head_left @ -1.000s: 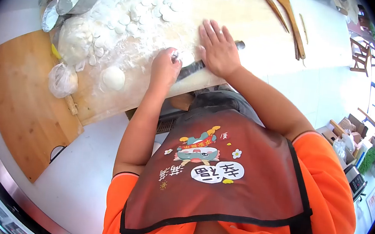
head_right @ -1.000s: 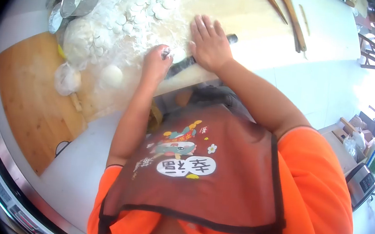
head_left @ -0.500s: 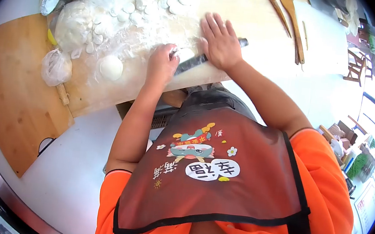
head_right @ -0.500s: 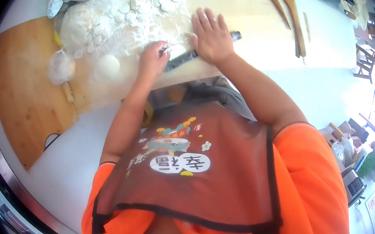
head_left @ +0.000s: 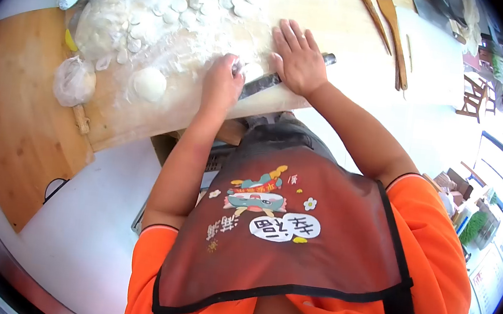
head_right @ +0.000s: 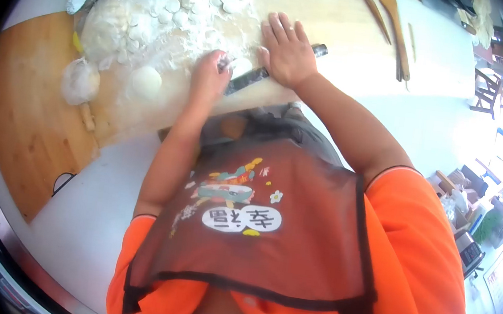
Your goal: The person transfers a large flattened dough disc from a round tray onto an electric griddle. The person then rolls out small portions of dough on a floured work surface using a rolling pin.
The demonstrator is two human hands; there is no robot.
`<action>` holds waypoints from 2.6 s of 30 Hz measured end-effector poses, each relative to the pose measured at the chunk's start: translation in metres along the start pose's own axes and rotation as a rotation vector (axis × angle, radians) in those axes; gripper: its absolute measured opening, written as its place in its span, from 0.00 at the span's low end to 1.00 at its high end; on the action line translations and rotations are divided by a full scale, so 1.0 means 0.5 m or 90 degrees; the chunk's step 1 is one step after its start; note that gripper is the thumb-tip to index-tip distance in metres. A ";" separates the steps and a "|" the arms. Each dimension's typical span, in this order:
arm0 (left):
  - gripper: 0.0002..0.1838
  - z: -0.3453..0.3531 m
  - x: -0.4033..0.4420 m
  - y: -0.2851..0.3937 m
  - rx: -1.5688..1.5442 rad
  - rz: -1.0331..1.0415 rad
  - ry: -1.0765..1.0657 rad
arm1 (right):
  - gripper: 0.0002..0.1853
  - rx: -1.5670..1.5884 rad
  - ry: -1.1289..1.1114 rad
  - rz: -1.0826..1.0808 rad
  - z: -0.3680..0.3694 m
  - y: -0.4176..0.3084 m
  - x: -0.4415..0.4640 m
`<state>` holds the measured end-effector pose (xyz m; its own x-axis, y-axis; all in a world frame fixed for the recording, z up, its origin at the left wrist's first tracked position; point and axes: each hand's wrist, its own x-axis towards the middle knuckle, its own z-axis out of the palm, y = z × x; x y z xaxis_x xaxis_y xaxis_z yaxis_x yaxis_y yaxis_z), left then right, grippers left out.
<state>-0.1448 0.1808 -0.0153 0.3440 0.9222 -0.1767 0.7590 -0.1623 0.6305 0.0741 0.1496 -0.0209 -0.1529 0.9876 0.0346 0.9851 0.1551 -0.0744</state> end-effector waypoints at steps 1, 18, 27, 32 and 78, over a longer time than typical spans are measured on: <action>0.17 -0.005 0.008 0.002 0.004 -0.025 0.016 | 0.30 0.005 0.012 -0.003 0.006 0.005 0.039; 0.18 0.021 0.035 -0.006 -0.006 -0.042 -0.021 | 0.30 0.020 0.071 0.001 0.028 0.001 0.095; 0.15 -0.015 0.023 -0.004 -0.050 -0.086 -0.077 | 0.32 -0.019 -0.030 0.002 -0.009 -0.019 -0.069; 0.16 -0.023 0.024 -0.008 0.000 -0.030 -0.002 | 0.31 0.017 0.020 0.029 -0.018 -0.025 0.114; 0.17 -0.025 0.023 -0.035 -0.008 -0.053 -0.040 | 0.30 0.008 0.066 -0.025 0.035 -0.016 0.135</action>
<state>-0.1612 0.1989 -0.0190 0.3139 0.9084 -0.2761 0.7800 -0.0809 0.6206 0.0548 0.2154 -0.0356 -0.1824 0.9732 0.1404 0.9772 0.1952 -0.0838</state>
